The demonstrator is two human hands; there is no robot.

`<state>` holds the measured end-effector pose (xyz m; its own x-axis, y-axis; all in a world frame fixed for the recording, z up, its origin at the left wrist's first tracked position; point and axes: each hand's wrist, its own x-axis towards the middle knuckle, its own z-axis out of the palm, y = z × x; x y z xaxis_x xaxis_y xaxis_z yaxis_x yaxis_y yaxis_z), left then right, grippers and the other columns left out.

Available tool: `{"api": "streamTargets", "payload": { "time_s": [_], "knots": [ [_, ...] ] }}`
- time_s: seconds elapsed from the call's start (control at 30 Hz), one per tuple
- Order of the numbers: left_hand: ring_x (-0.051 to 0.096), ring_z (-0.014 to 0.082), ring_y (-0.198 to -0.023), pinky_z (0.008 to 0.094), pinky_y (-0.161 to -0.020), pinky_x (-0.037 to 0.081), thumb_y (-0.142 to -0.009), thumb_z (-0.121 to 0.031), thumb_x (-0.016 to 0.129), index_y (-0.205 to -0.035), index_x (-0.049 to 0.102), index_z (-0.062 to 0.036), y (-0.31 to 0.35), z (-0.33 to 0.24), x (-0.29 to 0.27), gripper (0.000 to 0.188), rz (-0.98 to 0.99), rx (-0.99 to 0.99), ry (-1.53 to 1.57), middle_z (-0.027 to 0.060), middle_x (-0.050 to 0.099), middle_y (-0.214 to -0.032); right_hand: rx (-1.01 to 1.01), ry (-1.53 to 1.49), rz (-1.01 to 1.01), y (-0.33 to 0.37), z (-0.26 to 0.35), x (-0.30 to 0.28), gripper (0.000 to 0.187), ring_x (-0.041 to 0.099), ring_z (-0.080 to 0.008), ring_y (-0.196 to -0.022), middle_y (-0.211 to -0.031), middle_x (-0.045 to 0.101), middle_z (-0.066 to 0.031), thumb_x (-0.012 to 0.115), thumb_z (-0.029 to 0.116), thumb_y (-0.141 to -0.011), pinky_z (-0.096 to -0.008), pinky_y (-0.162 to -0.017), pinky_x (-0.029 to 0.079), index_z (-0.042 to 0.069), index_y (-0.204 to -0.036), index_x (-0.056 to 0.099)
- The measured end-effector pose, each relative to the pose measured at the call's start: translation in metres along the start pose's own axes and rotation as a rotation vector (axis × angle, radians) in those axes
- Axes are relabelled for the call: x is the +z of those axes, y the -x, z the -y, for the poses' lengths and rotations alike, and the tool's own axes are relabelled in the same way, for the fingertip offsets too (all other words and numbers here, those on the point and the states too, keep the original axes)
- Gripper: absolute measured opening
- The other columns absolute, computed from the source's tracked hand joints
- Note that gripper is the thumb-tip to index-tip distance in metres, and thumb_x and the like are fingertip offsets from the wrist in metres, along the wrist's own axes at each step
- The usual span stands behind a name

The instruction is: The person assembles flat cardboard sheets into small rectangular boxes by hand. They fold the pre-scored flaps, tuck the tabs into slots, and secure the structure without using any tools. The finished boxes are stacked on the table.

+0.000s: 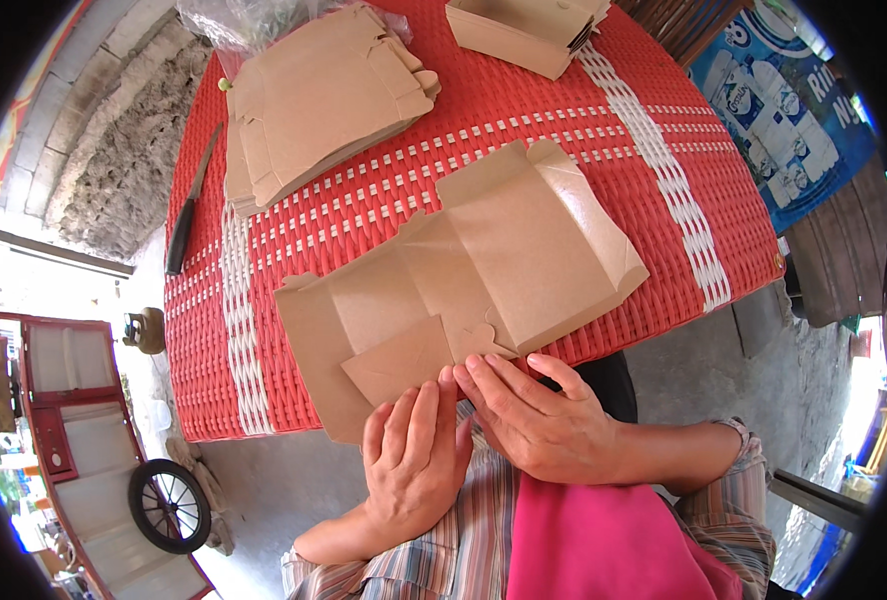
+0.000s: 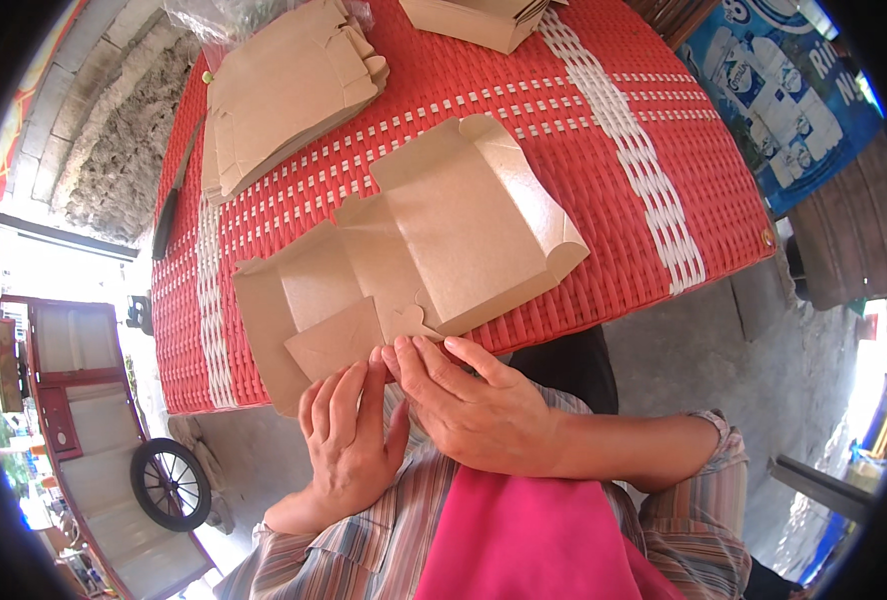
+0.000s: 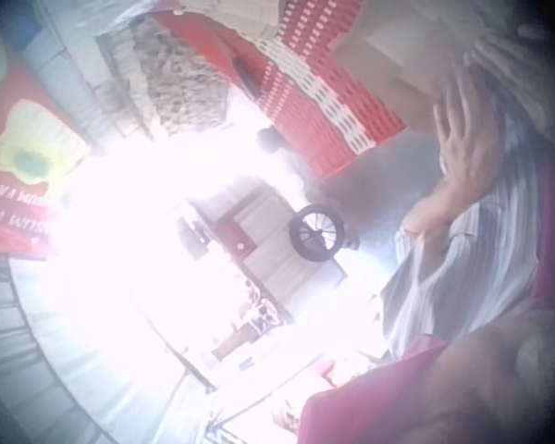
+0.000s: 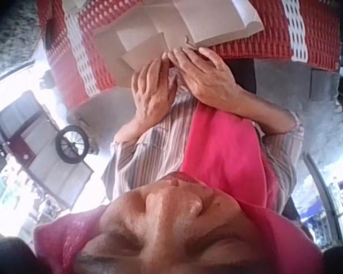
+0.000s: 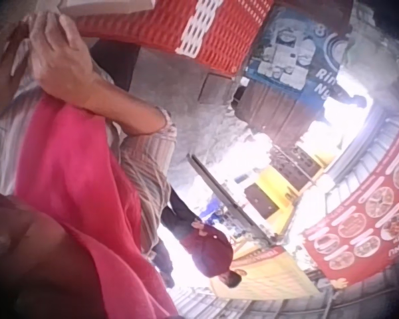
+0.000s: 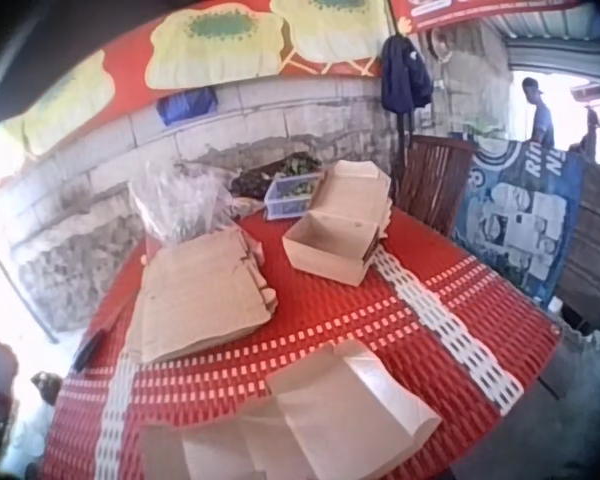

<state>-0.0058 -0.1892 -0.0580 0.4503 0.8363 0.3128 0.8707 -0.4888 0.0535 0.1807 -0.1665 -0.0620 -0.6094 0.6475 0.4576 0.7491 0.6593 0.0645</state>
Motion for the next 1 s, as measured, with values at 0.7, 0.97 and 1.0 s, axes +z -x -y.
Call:
{"api": "streamTargets", "payload": {
  "time_s": [0.7, 0.97, 1.0],
  "knots": [
    [0.061, 0.0295, -0.11, 0.0476, -0.099, 0.047, -0.075, -0.005, 0.074, -0.125, 0.064, -0.0012, 0.012, 0.031, -0.018, 0.052, -0.009, -0.064, 0.128, 0.0106, 0.062, -0.121, 0.024, -0.178, -0.101, -0.001, -0.012, 0.005, 0.039, 0.062, -0.0152, -0.098, -0.112, 0.065, -0.0083, 0.065, 0.015, -0.084, -0.0351, -0.097, 0.042, -0.002, -0.119, 0.067],
    [0.065, 0.0254, -0.105, 0.0404, -0.09, 0.052, -0.069, 0.004, 0.079, -0.103, 0.074, -0.0024, 0.022, 0.068, -0.01, 0.035, -0.178, -0.004, 0.367, 0.0075, 0.069, -0.11, 0.085, -0.197, -0.071, -0.002, -0.009, 0.003, 0.038, 0.062, -0.0141, -0.093, -0.109, 0.066, -0.0039, 0.068, 0.011, -0.08, -0.0385, -0.104, 0.034, 0.005, -0.117, 0.068],
    [0.065, 0.0257, -0.104, 0.0393, -0.089, 0.052, -0.068, 0.004, 0.08, -0.101, 0.074, -0.0021, 0.023, 0.071, -0.005, 0.035, -0.226, -0.011, 0.401, 0.0077, 0.069, -0.108, 0.093, -0.202, -0.075, -0.002, -0.009, 0.004, 0.038, 0.062, -0.0142, -0.091, -0.109, 0.066, -0.0039, 0.068, 0.011, -0.08, -0.0389, -0.104, 0.033, 0.005, -0.117, 0.068]
  ]
}}
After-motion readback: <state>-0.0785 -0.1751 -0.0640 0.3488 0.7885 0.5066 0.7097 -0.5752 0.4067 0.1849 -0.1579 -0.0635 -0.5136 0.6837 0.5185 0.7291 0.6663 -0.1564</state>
